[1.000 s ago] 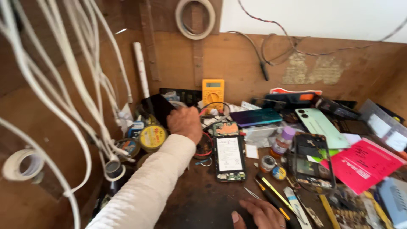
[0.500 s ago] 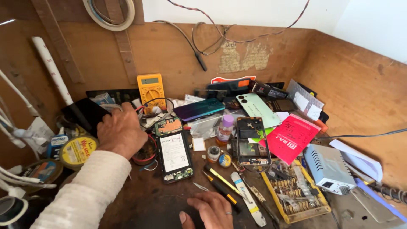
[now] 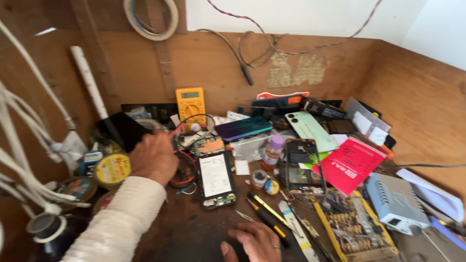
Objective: The person tests a mobile phone battery using multimeter probes and then handles small electronic components by hand at a repair bench.
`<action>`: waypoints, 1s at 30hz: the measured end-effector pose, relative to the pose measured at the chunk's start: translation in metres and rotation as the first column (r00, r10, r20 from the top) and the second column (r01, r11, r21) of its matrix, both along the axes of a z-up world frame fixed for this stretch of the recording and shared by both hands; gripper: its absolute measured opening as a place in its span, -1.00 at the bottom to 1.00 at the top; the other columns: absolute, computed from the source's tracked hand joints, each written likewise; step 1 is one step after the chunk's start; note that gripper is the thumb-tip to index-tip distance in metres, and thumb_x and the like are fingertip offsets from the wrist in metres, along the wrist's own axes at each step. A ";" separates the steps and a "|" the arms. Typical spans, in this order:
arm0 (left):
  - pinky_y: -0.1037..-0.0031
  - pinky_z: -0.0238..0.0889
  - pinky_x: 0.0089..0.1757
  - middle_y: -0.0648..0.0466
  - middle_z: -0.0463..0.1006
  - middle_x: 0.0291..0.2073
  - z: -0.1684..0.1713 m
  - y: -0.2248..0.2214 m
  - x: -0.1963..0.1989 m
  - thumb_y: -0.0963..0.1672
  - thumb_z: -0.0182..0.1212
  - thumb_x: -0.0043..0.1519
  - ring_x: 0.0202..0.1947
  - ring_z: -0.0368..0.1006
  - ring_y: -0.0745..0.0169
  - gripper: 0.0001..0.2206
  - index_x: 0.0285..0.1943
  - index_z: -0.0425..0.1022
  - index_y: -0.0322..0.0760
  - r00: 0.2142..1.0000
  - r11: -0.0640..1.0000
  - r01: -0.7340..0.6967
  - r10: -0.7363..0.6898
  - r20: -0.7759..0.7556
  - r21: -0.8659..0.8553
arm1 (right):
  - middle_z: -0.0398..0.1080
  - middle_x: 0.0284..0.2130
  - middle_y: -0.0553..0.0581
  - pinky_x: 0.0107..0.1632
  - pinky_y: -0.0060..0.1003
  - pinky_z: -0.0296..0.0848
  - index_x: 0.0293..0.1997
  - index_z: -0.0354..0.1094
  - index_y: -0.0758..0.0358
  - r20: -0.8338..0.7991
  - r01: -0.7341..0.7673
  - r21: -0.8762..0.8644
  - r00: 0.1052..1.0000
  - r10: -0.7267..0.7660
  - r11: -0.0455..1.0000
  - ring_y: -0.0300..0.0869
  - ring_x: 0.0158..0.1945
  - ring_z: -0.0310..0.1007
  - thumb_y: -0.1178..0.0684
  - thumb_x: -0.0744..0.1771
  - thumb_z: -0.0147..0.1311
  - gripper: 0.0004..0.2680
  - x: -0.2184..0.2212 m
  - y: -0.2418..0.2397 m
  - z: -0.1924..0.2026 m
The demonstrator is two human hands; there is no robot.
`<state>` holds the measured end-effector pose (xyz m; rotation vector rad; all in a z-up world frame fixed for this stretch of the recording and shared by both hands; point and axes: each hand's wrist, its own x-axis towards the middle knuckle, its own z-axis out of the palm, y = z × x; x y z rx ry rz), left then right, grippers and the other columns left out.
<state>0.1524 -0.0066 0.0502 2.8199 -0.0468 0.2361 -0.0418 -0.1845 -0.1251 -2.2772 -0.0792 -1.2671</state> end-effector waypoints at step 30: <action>0.03 0.25 0.05 -0.29 0.37 0.07 0.020 -0.017 -0.059 -0.11 0.44 0.03 0.09 0.33 -0.34 -0.47 0.14 0.37 -0.44 0.920 0.931 0.257 -0.153 0.361 -0.261 | 0.57 -0.34 0.02 0.04 -0.05 0.42 -0.38 0.61 0.03 -0.067 0.014 0.033 0.998 -0.012 0.999 -0.02 -0.09 0.55 -0.03 0.09 0.42 -0.83 -0.002 0.001 0.000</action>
